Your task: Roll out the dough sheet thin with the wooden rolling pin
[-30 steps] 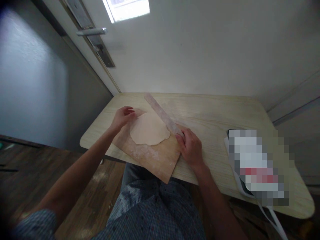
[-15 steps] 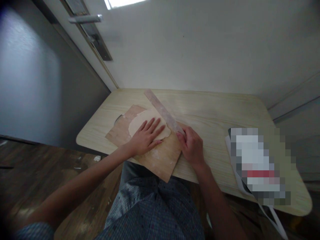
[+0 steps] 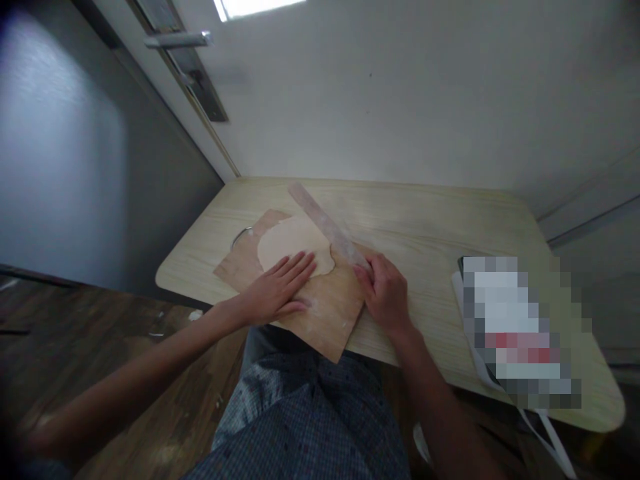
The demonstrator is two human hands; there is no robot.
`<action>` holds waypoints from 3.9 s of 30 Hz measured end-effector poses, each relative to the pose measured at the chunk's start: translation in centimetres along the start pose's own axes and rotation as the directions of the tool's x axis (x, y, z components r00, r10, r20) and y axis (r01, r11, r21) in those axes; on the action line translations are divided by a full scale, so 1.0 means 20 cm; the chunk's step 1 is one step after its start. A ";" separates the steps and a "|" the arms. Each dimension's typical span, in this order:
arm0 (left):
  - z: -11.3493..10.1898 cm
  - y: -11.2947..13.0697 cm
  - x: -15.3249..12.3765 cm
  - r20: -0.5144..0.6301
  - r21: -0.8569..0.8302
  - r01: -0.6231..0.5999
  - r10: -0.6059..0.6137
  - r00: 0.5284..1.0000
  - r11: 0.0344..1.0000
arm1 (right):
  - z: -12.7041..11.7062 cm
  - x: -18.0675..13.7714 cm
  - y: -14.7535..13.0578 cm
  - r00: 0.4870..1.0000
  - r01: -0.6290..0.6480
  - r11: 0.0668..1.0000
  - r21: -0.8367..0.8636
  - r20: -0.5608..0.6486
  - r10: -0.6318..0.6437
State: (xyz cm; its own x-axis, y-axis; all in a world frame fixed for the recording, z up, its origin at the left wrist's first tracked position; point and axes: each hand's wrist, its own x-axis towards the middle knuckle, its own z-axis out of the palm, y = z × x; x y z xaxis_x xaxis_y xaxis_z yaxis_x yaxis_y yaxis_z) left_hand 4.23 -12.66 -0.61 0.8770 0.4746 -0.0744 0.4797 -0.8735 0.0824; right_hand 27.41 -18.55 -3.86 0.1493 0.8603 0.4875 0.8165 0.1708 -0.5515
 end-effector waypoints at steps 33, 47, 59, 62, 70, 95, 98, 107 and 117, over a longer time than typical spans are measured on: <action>-0.03 -0.39 0.08 -0.143 -0.215 0.591 -0.623 0.769 0.778 | 0.21 0.41 -0.02 0.927 0.140 0.979 -0.151 0.367 -0.076; -0.04 -0.13 -0.09 -0.190 -0.059 0.531 -0.532 0.826 0.845 | 0.06 0.17 -0.17 0.924 0.243 0.935 -0.260 0.356 -0.141; 0.04 0.01 -0.23 -0.259 -0.069 0.451 -0.452 0.854 0.890 | 0.01 -0.02 -0.20 0.933 0.267 0.938 -0.221 0.301 -0.195; 0.07 0.08 -0.28 -0.275 -0.042 0.439 -0.433 0.858 0.897 | -0.01 -0.09 -0.20 0.931 0.291 0.930 -0.224 0.291 -0.222; 0.10 0.15 -0.30 -0.320 -0.052 0.484 -0.473 0.821 0.874 | -0.07 -0.17 -0.22 0.920 0.302 0.925 -0.232 0.324 -0.219; -0.10 -0.40 0.19 0.081 -0.198 0.749 -0.751 0.656 0.633 | 0.19 0.53 -0.10 0.904 0.056 0.905 -0.421 0.406 0.133; -0.11 -0.37 0.19 0.074 -0.163 0.757 -0.758 0.649 0.633 | 0.21 0.53 -0.08 0.906 0.068 0.914 -0.401 0.408 0.112; -0.13 -0.25 0.08 0.113 -0.072 0.660 -0.651 0.751 0.748 | 0.20 0.44 -0.06 0.819 0.126 0.935 -0.331 0.567 0.091; -0.09 -0.14 0.01 -0.003 -0.022 0.628 -0.628 0.778 0.778 | 0.11 0.35 -0.16 0.817 0.176 0.916 -0.361 0.572 0.068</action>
State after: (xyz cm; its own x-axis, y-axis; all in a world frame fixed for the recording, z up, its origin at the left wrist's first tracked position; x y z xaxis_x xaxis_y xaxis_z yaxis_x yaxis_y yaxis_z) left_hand 3.00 -9.90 1.01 0.3816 0.9181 -0.1066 0.9243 -0.3796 0.0393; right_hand 24.63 -12.01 -0.26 -0.1412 0.9896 -0.0264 0.9754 0.1345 -0.1747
